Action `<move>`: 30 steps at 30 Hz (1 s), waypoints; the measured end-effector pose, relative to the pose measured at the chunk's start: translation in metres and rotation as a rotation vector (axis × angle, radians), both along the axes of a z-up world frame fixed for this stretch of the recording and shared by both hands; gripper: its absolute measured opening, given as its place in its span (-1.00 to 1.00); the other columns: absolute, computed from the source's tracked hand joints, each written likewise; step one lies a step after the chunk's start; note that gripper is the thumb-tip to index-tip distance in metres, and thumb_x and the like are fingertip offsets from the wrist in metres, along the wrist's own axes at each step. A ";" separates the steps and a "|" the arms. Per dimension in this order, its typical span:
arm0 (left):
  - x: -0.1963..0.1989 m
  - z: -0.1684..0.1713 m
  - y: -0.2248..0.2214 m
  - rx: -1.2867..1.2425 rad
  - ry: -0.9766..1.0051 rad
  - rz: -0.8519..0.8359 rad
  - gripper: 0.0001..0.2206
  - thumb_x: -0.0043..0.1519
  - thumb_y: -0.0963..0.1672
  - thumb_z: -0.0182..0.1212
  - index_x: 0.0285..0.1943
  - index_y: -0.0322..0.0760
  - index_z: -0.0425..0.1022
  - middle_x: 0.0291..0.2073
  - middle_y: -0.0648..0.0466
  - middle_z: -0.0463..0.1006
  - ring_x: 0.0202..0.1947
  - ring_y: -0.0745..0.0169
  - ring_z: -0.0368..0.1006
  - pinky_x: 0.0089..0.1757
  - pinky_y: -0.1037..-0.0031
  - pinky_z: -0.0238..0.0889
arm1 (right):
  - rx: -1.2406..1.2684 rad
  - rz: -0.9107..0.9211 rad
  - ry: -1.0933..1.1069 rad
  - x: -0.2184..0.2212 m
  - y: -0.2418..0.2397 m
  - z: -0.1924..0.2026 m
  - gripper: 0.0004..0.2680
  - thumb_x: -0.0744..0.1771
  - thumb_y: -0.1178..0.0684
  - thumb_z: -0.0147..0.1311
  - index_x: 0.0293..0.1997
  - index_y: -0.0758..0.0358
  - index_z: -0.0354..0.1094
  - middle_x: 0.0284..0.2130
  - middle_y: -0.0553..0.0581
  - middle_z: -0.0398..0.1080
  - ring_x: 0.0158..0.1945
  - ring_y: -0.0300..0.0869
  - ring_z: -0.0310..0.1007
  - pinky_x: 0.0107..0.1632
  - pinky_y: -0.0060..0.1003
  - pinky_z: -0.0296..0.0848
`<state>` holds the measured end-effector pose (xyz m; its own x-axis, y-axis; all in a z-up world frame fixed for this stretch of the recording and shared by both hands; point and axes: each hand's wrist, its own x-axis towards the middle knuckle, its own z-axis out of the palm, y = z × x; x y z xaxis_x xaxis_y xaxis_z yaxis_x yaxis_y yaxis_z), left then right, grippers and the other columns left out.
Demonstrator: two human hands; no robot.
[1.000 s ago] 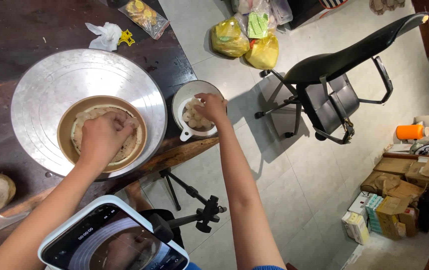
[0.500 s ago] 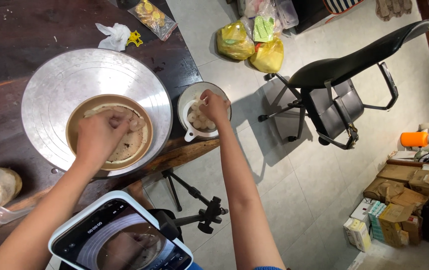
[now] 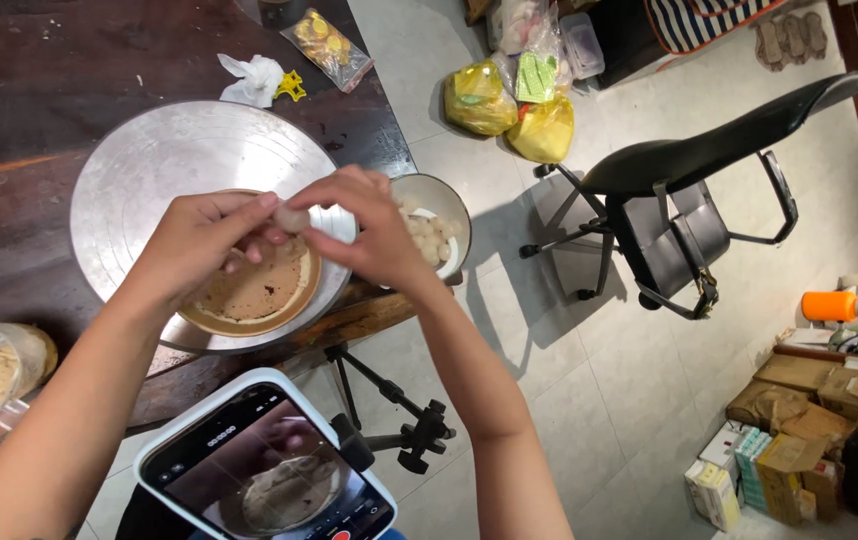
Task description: Placing fruit into a container and preparing packaging materials.
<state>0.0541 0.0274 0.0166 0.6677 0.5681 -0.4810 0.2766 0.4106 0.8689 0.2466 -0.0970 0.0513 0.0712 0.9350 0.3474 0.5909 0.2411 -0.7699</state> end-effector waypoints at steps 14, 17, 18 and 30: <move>-0.075 -0.058 0.018 -0.171 -0.147 0.195 -0.82 0.22 -0.24 0.23 -0.05 -0.52 0.63 -0.37 -0.02 0.64 -0.49 0.45 0.44 -0.51 0.69 0.21 | 0.197 0.137 -0.255 -0.068 0.039 -0.031 -0.79 0.23 0.14 0.41 -0.14 0.00 0.51 -0.15 -0.19 0.53 -0.03 -0.22 0.38 0.22 -0.20 0.13; -0.081 -0.075 0.015 -0.242 -0.183 0.241 -0.82 0.22 -0.26 0.20 -0.07 -0.53 0.64 -0.37 -0.03 0.64 -0.50 0.45 0.43 -0.52 0.69 0.19 | 0.226 0.157 -0.300 -0.075 0.040 -0.040 -0.79 0.22 0.16 0.40 -0.17 0.00 0.50 -0.18 -0.18 0.52 -0.05 -0.20 0.37 0.21 -0.19 0.13; -0.082 -0.081 0.015 -0.279 -0.202 0.254 -0.82 0.22 -0.26 0.19 -0.07 -0.53 0.64 -0.37 -0.02 0.65 -0.50 0.45 0.42 -0.52 0.69 0.17 | 0.241 0.162 -0.327 -0.077 0.039 -0.043 -0.80 0.21 0.18 0.40 -0.18 0.00 0.50 -0.19 -0.18 0.53 -0.06 -0.20 0.37 0.20 -0.19 0.14; -0.084 -0.034 -0.009 0.052 -0.079 0.337 -0.82 0.14 -0.20 0.38 -0.13 -0.46 0.64 -0.42 0.04 0.64 -0.53 0.49 0.45 -0.51 0.68 0.22 | -0.036 -0.028 0.036 -0.088 0.034 -0.053 -0.80 0.26 0.15 0.38 -0.14 0.16 0.41 -0.15 0.00 0.49 -0.07 -0.26 0.37 0.02 -0.32 0.33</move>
<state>-0.0300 0.0187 -0.0173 0.4725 0.7854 -0.3999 0.0637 0.4221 0.9043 0.1586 -0.0633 -0.0021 0.1090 0.9444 0.3102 0.5691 0.1966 -0.7984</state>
